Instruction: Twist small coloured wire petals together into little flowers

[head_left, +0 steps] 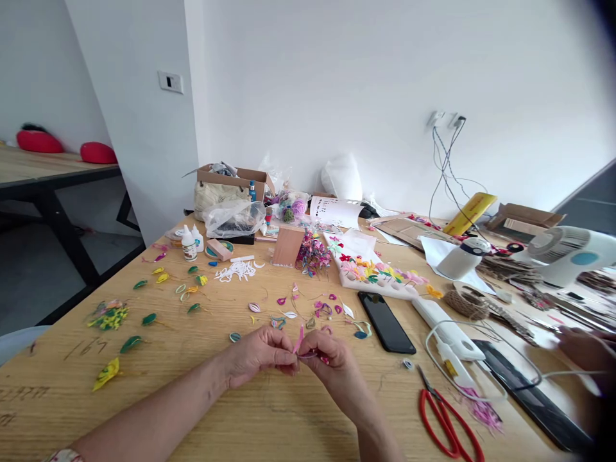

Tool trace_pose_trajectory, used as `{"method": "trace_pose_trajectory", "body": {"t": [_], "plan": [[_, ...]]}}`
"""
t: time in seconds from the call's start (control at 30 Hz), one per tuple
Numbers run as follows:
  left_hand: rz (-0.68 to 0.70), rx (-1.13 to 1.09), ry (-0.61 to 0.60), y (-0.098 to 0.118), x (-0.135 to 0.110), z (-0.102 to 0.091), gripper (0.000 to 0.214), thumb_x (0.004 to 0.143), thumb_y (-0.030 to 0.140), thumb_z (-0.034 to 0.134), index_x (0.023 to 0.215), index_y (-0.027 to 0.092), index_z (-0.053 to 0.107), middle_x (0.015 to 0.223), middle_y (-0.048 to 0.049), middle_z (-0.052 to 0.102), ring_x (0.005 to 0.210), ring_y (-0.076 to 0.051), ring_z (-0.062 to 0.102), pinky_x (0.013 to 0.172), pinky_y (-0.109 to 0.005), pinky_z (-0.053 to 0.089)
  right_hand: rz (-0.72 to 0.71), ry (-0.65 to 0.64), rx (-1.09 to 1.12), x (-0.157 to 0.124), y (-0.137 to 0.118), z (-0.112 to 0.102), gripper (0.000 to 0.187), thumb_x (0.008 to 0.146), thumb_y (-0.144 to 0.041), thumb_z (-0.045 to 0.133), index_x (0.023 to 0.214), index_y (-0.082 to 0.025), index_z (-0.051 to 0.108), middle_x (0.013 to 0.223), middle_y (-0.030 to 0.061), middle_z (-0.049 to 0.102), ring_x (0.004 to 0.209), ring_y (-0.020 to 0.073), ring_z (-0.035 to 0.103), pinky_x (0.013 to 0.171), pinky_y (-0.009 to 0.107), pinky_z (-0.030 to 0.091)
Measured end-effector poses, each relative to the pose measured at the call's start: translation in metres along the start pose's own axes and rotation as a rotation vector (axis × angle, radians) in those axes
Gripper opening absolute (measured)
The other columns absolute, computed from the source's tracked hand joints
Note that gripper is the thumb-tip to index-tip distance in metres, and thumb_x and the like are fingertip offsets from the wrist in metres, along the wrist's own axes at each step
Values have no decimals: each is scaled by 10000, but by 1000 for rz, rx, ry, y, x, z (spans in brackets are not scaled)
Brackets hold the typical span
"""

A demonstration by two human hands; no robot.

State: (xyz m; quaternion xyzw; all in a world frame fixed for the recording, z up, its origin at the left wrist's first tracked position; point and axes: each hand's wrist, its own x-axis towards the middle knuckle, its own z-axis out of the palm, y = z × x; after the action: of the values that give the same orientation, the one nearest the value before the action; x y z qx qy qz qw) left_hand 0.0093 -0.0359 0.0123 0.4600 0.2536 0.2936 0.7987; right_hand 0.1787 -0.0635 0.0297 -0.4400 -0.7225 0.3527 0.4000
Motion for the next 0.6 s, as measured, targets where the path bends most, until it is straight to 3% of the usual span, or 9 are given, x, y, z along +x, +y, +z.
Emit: {"method": "trace_pose_trajectory", "body": {"t": [0.23, 0.33, 0.43, 0.6], "plan": [[26, 53, 14, -1, 1, 1, 115, 637, 220, 691, 620, 121, 634, 663, -28, 622, 634, -123, 530, 661, -250, 399, 50, 17, 60, -3, 2, -2, 120, 744, -220, 566, 632, -193, 598, 622, 4, 576, 629, 141, 507, 633, 255, 381], [79, 75, 125, 3, 3, -2, 129, 636, 231, 691, 604, 123, 628, 634, -9, 604, 611, -103, 510, 638, -221, 379, 141, 105, 54, -6, 11, -18, 86, 713, -222, 565, 634, -189, 574, 630, 0, 555, 617, 141, 489, 590, 248, 369], [120, 52, 242, 10, 6, -9, 152, 648, 271, 675, 636, 128, 623, 610, -3, 591, 581, -100, 499, 607, -225, 379, 323, 180, 19, -11, 28, -43, 64, 665, -226, 554, 618, -182, 560, 581, -13, 529, 562, 135, 470, 540, 243, 354], [222, 272, 447, 24, 10, -23, 180, 638, 275, 646, 568, 119, 590, 520, 24, 512, 511, -83, 431, 538, -206, 345, 541, 84, -238, -15, 58, -74, 75, 625, -194, 501, 614, -181, 575, 502, -28, 502, 486, 128, 446, 464, 230, 306]]}}
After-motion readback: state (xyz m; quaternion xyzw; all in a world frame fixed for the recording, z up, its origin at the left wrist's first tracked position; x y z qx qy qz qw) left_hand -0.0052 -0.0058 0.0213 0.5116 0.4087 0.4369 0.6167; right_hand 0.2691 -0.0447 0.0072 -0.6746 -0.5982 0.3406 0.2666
